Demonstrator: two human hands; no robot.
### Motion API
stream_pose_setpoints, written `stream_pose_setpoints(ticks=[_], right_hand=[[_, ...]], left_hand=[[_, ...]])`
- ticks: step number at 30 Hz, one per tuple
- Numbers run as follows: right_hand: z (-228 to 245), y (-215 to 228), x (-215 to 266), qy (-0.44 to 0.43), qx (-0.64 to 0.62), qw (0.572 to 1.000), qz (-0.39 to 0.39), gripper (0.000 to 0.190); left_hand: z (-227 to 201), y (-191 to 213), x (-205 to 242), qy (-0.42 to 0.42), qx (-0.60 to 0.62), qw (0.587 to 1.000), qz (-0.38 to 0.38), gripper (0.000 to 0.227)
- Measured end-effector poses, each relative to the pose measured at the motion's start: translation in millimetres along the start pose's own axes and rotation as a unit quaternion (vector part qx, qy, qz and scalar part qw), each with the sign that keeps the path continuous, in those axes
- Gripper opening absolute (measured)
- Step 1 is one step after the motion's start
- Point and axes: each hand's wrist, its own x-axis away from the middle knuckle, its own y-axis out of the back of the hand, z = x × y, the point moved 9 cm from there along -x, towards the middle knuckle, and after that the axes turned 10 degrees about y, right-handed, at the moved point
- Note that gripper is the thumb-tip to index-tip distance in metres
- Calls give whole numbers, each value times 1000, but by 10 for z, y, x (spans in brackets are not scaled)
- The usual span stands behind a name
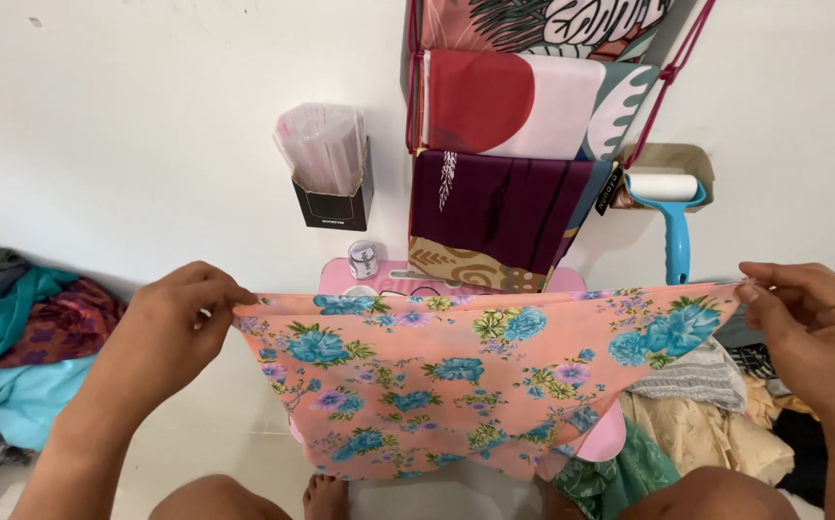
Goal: Unfolding a floral hijab and cleaning it with a lint roller on a small table.
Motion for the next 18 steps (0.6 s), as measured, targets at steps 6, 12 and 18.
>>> stream_pose_setpoints(ticks=[6, 12, 18], right_hand=[[95, 96, 106, 15, -22, 1000, -14, 22], [21, 243, 205, 17, -24, 999, -43, 18], [-151, 387, 246, 19, -33, 998, -57, 16]], left_hand=[[24, 23, 146, -51, -55, 996, 47, 18], [-17, 62, 365, -115, 4, 991, 71, 16], [-64, 264, 552, -152, 241, 956, 70, 19]])
